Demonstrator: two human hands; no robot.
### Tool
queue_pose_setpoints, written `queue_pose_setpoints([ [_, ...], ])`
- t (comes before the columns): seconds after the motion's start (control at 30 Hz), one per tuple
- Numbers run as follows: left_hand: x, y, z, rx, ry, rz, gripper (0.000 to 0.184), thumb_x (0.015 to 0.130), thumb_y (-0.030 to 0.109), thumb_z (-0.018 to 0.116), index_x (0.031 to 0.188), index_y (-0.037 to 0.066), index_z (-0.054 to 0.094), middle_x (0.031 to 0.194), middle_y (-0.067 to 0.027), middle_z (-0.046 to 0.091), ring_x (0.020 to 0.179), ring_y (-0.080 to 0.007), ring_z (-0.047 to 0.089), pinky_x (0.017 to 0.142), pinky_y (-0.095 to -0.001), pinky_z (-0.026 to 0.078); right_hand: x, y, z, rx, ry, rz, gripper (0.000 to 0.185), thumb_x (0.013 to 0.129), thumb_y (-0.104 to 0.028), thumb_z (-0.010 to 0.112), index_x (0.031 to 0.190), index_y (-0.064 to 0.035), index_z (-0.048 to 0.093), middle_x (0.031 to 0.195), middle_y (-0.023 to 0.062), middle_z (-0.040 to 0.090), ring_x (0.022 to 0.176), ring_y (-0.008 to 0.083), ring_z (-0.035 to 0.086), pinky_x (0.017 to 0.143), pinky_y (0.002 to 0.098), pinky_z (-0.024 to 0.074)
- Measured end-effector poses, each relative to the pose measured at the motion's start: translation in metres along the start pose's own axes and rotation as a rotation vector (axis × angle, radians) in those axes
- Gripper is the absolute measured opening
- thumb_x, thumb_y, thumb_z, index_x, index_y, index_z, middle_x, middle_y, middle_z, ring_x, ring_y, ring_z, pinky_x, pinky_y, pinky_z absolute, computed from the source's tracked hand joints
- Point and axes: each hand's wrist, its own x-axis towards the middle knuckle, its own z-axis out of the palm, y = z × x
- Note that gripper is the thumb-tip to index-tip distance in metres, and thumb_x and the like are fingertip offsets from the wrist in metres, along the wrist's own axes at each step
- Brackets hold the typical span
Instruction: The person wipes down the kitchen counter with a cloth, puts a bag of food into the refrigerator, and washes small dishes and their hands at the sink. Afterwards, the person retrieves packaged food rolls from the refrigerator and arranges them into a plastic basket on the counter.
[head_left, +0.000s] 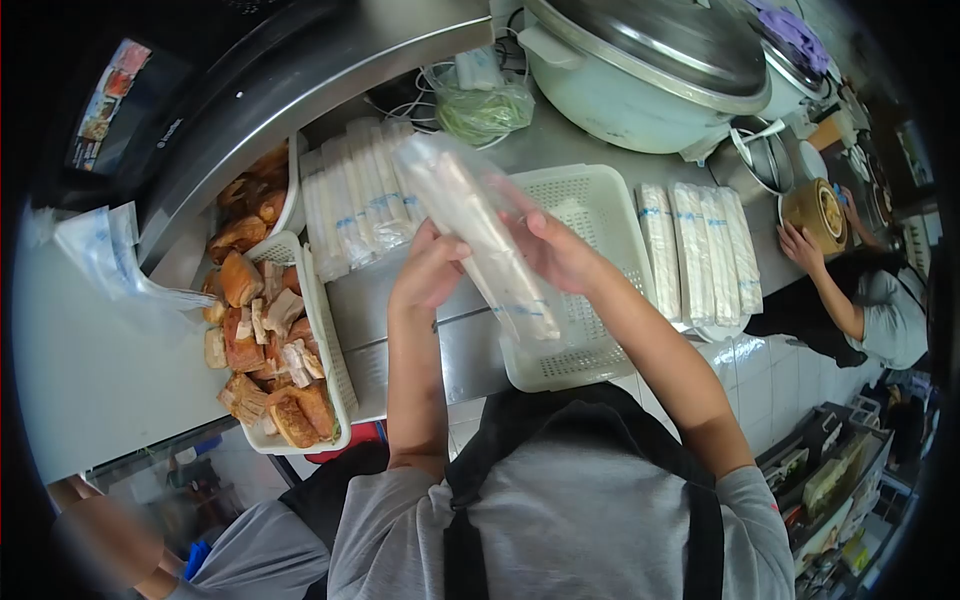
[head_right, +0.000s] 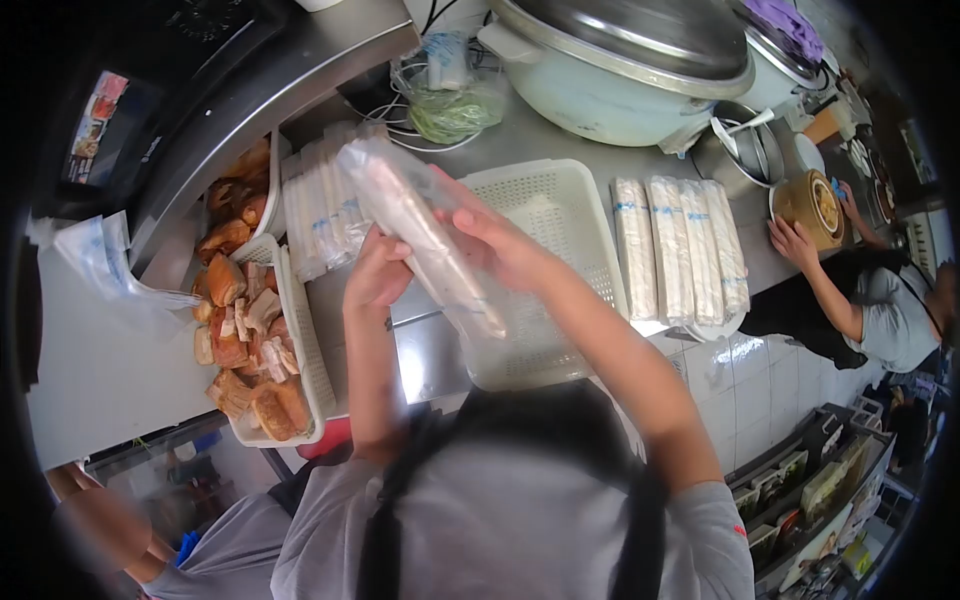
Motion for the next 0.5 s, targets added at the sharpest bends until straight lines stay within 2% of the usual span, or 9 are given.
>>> queue_pose_setpoints([
  [0.03,0.002,0.000,0.008,-0.010,-0.020,-0.014,0.065,0.071,0.007,0.059,0.133,-0.003,0.040,0.123,-0.0179,0.059,0.112,-0.0281,0.059,0.100,-0.0416,0.045,-0.007,-0.006,-0.005,0.038,-0.042,0.013,0.094,0.085,-0.047,0.066,0.153,-0.0133,0.011,0.143,0.0166,0.036,0.133,0.0276,0.036,0.112,0.0390,0.0245],
  [0.07,0.005,0.002,0.015,0.025,-0.002,-0.014,0.063,0.074,0.006,0.058,0.133,-0.002,0.038,0.121,-0.0165,0.058,0.109,-0.0260,0.060,0.094,-0.0405,0.049,-0.013,0.001,-0.014,-0.042,0.012,-0.012,0.094,0.084,-0.040,0.070,0.153,-0.0131,0.011,0.144,0.0148,0.037,0.132,0.0270,0.038,0.110,0.0384,0.0291],
  [0.17,0.013,0.000,0.033,0.144,0.175,-0.026,0.060,0.078,0.004,0.057,0.133,-0.002,0.036,0.119,-0.0150,0.057,0.106,-0.0240,0.061,0.087,-0.0386,0.053,-0.042,-0.022,0.009,-0.407,0.103,-0.012,0.101,0.077,-0.027,0.079,0.153,-0.0156,0.013,0.145,0.0181,0.038,0.130,0.0255,0.042,0.106,0.0362,0.0354],
  [0.27,0.017,-0.029,0.044,0.122,0.283,0.011,0.056,0.080,0.002,0.055,0.133,-0.002,0.035,0.119,-0.0143,0.055,0.105,-0.0225,0.061,0.080,-0.0362,0.056,-0.057,-0.002,0.013,-1.077,0.359,-0.168,0.089,0.079,-0.010,0.074,0.151,-0.0142,0.021,0.137,0.0175,0.046,0.119,0.0281,0.053,0.099,0.0349,0.0423],
  [0.37,0.016,-0.044,0.053,0.032,0.257,-0.037,0.056,0.080,0.002,0.056,0.132,-0.001,0.036,0.123,-0.0155,0.053,0.110,-0.0236,0.058,0.088,-0.0368,0.052,-0.069,-0.003,0.020,-1.242,0.481,-0.048,0.080,0.081,-0.010,0.069,0.149,-0.0136,0.027,0.129,0.0177,0.050,0.111,0.0340,0.056,0.094,0.0361,0.0452],
  [0.47,0.036,-0.049,0.046,-0.154,0.206,0.094,0.050,0.079,0.000,0.057,0.126,-0.001,0.040,0.119,-0.0134,0.052,0.111,-0.0229,0.055,0.093,-0.0366,0.048,-0.078,0.006,0.015,-1.327,0.501,-0.049,0.077,0.083,-0.010,0.067,0.149,-0.0165,0.028,0.122,0.0189,0.052,0.101,0.0389,0.056,0.087,0.0379,0.0489],
  [0.5,0.044,-0.050,0.043,-0.170,0.230,0.066,0.048,0.079,0.000,0.056,0.124,0.000,0.041,0.117,-0.0125,0.053,0.110,-0.0227,0.055,0.093,-0.0366,0.047,-0.080,0.011,0.015,-1.357,0.513,-0.043,0.075,0.084,-0.009,0.066,0.149,-0.0177,0.029,0.123,0.0181,0.052,0.100,0.0366,0.058,0.085,0.0368,0.0498],
])
